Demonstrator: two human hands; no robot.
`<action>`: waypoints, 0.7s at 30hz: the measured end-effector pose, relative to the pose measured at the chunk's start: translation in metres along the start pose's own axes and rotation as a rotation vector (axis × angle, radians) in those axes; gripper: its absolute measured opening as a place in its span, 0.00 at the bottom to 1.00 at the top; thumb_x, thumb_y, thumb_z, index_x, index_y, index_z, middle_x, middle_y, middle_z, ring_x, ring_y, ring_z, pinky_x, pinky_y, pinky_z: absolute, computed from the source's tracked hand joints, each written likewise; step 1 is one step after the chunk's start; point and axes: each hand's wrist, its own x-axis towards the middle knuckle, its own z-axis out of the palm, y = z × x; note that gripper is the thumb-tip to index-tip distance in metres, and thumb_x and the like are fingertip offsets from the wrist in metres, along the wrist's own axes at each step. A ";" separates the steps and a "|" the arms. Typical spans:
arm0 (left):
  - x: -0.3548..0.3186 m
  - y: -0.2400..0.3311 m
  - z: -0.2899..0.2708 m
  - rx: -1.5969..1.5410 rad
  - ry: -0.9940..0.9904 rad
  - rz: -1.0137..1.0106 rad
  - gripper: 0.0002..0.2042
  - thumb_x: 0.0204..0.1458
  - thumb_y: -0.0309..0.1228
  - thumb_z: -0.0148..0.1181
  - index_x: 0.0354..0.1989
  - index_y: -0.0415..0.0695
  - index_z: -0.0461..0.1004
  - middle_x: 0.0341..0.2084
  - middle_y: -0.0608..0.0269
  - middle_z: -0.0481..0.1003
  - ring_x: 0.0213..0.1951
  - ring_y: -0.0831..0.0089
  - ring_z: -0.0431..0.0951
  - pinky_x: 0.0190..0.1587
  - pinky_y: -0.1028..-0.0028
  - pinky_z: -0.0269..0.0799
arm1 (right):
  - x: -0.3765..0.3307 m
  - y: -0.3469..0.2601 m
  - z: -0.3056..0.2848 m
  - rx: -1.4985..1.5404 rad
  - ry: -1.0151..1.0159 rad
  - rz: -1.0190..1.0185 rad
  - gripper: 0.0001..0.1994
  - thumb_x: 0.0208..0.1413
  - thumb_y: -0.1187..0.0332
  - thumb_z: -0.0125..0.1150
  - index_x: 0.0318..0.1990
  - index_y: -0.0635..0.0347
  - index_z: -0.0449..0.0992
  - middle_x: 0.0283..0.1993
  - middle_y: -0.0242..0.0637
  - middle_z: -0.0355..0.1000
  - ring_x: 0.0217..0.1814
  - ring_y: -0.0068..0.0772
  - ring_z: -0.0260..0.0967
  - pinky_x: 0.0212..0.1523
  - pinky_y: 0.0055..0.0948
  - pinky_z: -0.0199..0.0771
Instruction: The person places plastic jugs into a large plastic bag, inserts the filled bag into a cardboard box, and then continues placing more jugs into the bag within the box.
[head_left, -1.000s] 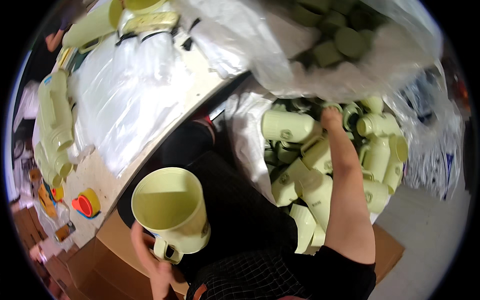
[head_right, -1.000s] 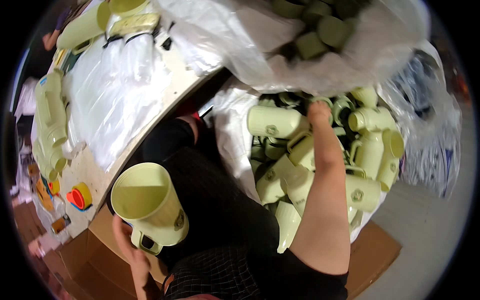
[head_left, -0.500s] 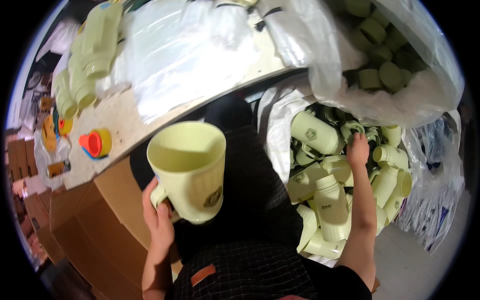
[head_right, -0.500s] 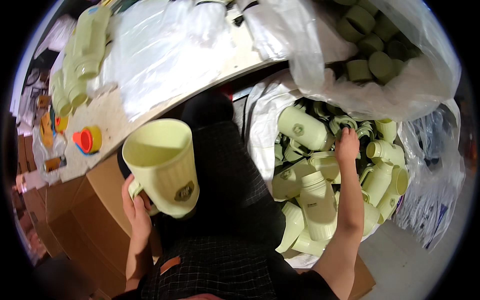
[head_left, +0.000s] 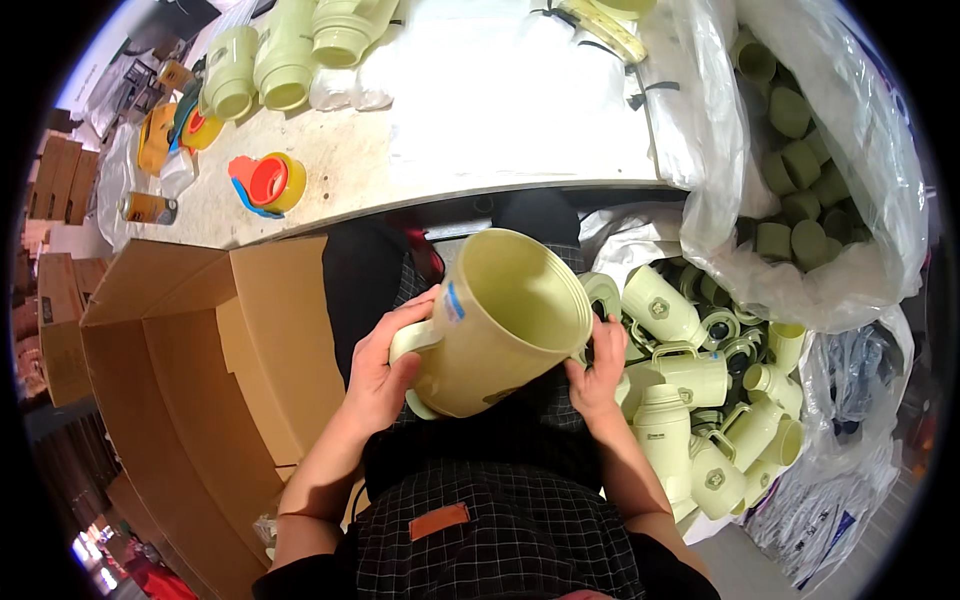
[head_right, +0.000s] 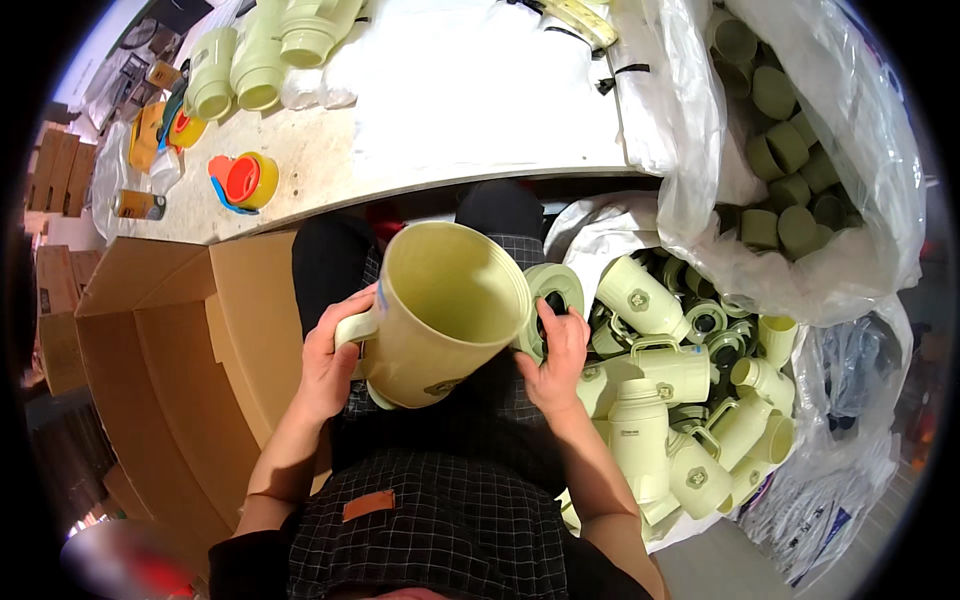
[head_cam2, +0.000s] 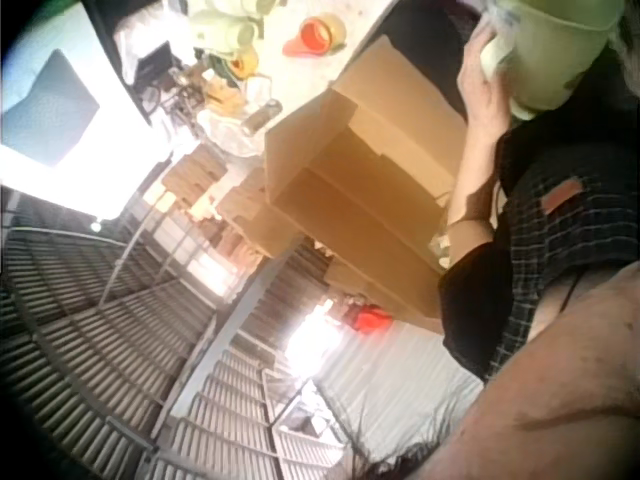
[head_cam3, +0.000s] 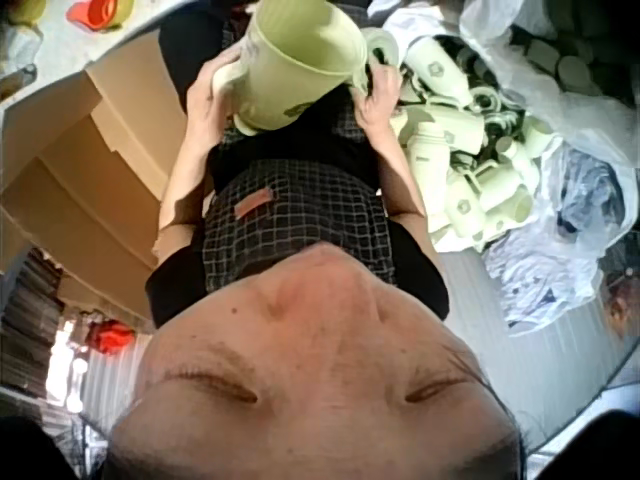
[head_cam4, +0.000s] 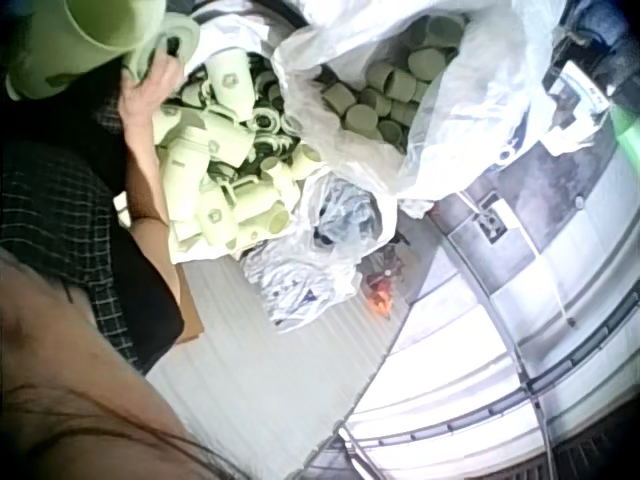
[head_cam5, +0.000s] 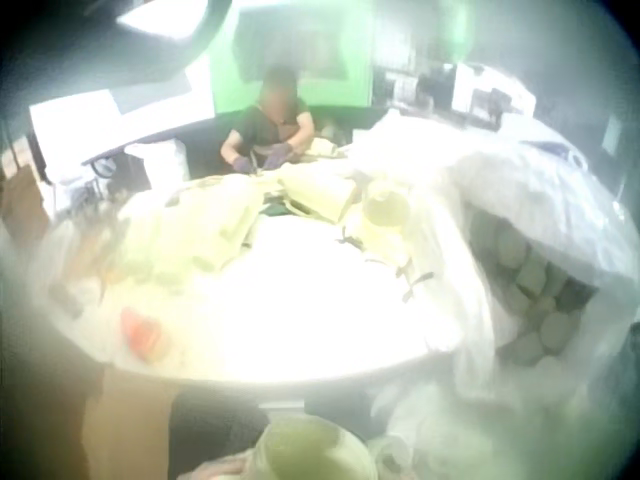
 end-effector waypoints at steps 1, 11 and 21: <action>-0.001 -0.003 0.002 -0.071 -0.001 0.010 0.21 0.64 0.38 0.53 0.60 0.37 0.68 0.62 0.41 0.68 0.64 0.51 0.70 0.65 0.61 0.64 | 0.001 0.001 0.002 -0.029 0.034 0.001 0.30 0.56 0.53 0.62 0.62 0.62 0.71 0.36 0.41 0.63 0.43 0.43 0.64 0.59 0.43 0.62; 0.000 0.003 -0.004 -0.161 -0.126 -0.011 0.20 0.60 0.30 0.57 0.59 0.37 0.69 0.63 0.46 0.70 0.62 0.54 0.73 0.62 0.64 0.69 | 0.112 -0.063 -0.059 0.427 -0.353 -0.348 0.32 0.44 0.48 0.74 0.49 0.68 0.81 0.31 0.37 0.67 0.31 0.33 0.64 0.31 0.28 0.63; -0.029 0.039 0.028 0.319 -0.165 -0.159 0.34 0.47 0.28 0.68 0.64 0.43 0.59 0.70 0.44 0.57 0.53 0.43 0.76 0.49 0.60 0.77 | 0.095 -0.078 -0.053 0.319 -0.323 0.032 0.25 0.51 0.56 0.70 0.51 0.66 0.80 0.30 0.34 0.63 0.33 0.30 0.62 0.36 0.28 0.64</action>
